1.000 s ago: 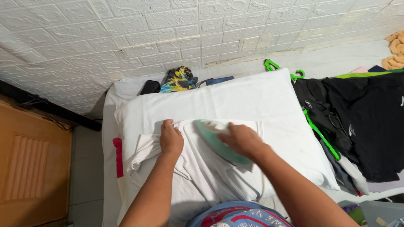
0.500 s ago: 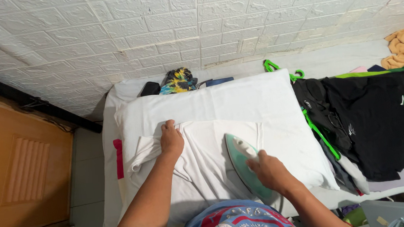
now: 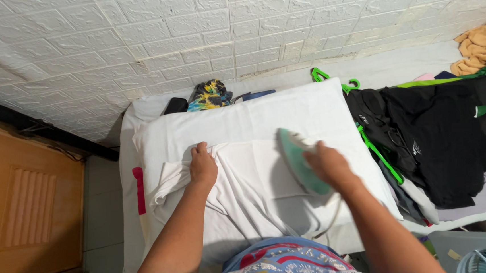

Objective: The person irons a white t-shirt on a padded surface using a green electric iron. They repeatedly smooth the fabric, lift and reposition the shirt, and iron different sections including the sleeves and body.

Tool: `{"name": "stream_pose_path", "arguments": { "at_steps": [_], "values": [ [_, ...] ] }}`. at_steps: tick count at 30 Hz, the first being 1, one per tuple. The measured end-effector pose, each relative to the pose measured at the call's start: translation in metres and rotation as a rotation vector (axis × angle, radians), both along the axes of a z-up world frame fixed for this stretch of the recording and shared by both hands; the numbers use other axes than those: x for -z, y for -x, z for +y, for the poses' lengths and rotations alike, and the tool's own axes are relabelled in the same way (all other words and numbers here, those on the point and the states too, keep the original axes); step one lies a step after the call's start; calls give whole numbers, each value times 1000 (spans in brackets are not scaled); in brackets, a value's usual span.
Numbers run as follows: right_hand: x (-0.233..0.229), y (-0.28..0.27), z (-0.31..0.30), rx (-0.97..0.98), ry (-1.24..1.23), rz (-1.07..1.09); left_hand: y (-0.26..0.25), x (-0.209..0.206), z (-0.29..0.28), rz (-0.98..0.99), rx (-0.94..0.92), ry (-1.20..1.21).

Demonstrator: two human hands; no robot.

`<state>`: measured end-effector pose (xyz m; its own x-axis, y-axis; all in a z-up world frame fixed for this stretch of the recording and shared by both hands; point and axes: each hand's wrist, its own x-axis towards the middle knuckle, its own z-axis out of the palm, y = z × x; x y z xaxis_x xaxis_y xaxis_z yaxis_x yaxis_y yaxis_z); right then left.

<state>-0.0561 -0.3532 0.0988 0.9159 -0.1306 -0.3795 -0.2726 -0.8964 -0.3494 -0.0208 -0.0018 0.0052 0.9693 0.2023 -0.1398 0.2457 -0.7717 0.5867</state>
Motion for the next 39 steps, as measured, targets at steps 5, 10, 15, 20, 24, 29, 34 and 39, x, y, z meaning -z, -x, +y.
{"name": "stream_pose_path", "arguments": {
  "at_steps": [5, 10, 15, 20, 24, 29, 34, 39],
  "values": [
    [5, 9, -91, 97, 133, 59, -7, -26, -13, 101, -34, -46],
    [-25, 25, -130, 302, -241, -6, -14, -55, -56, -35, 182, -319],
    [-29, 24, -131, 468, -933, -226, -18, -62, -101, 22, 453, -277],
    [2, 15, -109, 382, -1369, -413, -18, -80, -113, 268, 522, -378],
    [30, 28, -91, 517, -1429, -430, -29, -63, -109, 395, 655, -404],
    [64, 43, -108, 461, -1392, -423, -46, -48, -103, 406, 816, -179],
    [58, 46, -111, 499, -1049, -299, -40, -133, -96, 712, 407, 565],
    [37, 48, -105, 558, -822, -194, -26, -228, -73, 529, 472, 1244]
  ]
}}
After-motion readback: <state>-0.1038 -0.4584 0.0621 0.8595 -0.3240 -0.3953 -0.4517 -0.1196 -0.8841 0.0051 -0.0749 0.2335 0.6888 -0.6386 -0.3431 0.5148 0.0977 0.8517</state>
